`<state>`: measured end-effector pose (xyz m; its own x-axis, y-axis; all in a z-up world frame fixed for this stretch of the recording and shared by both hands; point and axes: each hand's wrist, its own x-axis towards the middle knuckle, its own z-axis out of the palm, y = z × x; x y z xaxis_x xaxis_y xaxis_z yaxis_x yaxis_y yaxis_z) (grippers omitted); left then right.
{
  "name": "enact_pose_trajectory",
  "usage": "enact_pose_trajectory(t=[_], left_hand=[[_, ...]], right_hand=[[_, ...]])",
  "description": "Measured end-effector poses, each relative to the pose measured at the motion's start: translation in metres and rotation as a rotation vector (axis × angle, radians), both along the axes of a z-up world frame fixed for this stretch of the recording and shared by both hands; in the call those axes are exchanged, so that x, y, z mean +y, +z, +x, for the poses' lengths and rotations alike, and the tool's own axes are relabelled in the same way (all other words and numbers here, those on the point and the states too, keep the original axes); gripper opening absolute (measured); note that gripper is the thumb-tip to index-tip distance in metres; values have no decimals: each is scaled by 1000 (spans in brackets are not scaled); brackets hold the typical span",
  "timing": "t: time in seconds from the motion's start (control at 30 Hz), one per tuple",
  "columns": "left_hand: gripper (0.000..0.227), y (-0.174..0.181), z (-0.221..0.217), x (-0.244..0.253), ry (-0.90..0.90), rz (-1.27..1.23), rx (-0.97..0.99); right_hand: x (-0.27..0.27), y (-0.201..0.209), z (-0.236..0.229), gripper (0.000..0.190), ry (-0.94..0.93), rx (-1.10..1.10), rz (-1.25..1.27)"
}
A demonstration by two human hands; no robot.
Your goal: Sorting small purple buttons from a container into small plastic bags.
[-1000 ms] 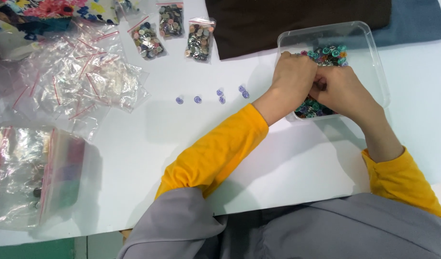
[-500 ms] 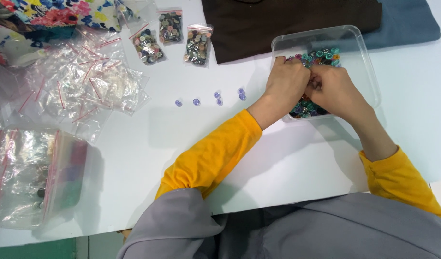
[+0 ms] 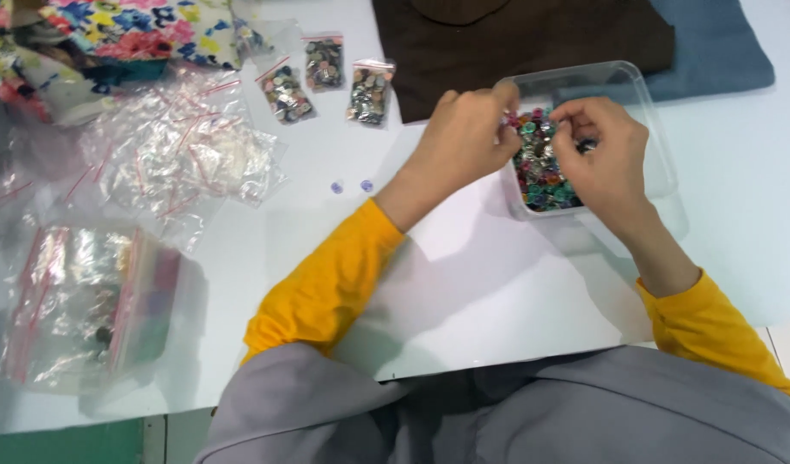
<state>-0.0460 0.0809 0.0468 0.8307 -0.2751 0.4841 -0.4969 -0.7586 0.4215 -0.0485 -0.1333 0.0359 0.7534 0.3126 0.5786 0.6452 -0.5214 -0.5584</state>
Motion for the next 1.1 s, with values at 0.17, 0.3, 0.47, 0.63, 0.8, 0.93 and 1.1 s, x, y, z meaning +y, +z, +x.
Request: enact_pose_trajectory(t=[0.17,0.3,0.47,0.63,0.8,0.93,1.1], left_hand=[[28,-10,-31,86,-25,-41,263],[21,-29,-64,139,32,65,501],[19,-33,-100,174,96,134,649],[20,-46,-109,185,122,136,655],[16,-61,-106,188,144,133,595],[16,-65,-100,189,195,213,543],[18,-66,-97,188,240,265,448]], right_hand=[[66,19,-40,20,200,-7,40],[118,4,-63,20,343,62,-9],[160,-28,-74,23,391,143,-123],[179,-52,-68,15,300,58,-326],[184,-66,-69,8,196,-27,-448],[184,-78,-65,14,213,-47,-452],[179,-84,-63,20,234,-17,-415]])
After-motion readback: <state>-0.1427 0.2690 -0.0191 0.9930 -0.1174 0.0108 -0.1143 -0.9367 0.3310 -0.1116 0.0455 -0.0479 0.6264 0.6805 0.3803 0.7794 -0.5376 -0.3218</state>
